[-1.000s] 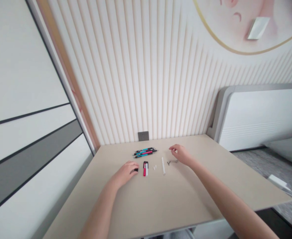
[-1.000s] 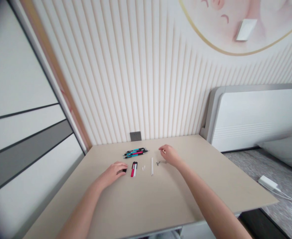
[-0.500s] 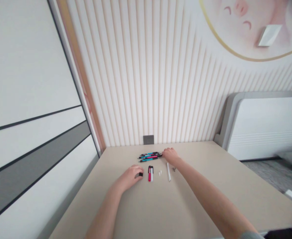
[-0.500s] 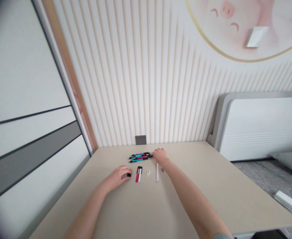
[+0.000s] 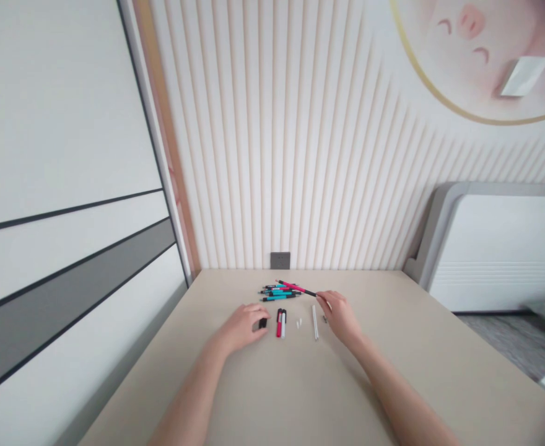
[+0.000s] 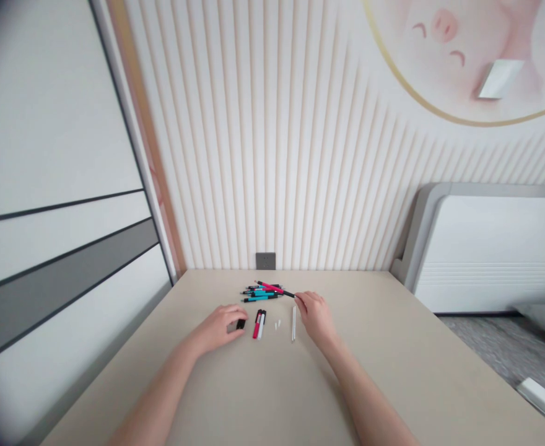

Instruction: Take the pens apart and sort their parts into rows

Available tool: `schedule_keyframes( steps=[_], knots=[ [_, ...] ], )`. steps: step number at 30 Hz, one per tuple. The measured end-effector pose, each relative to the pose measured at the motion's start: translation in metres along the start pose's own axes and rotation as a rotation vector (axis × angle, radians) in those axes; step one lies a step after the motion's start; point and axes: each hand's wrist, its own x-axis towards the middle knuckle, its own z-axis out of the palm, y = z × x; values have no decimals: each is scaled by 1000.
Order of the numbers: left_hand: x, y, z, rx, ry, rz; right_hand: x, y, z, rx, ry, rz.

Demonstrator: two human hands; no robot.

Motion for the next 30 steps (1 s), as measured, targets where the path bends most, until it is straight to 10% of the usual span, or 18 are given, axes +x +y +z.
schedule_keyframes(
  steps=[30],
  knots=[
    [13,10,8,10,270,-160,-25,-14,3,241,-126,-17]
  ],
)
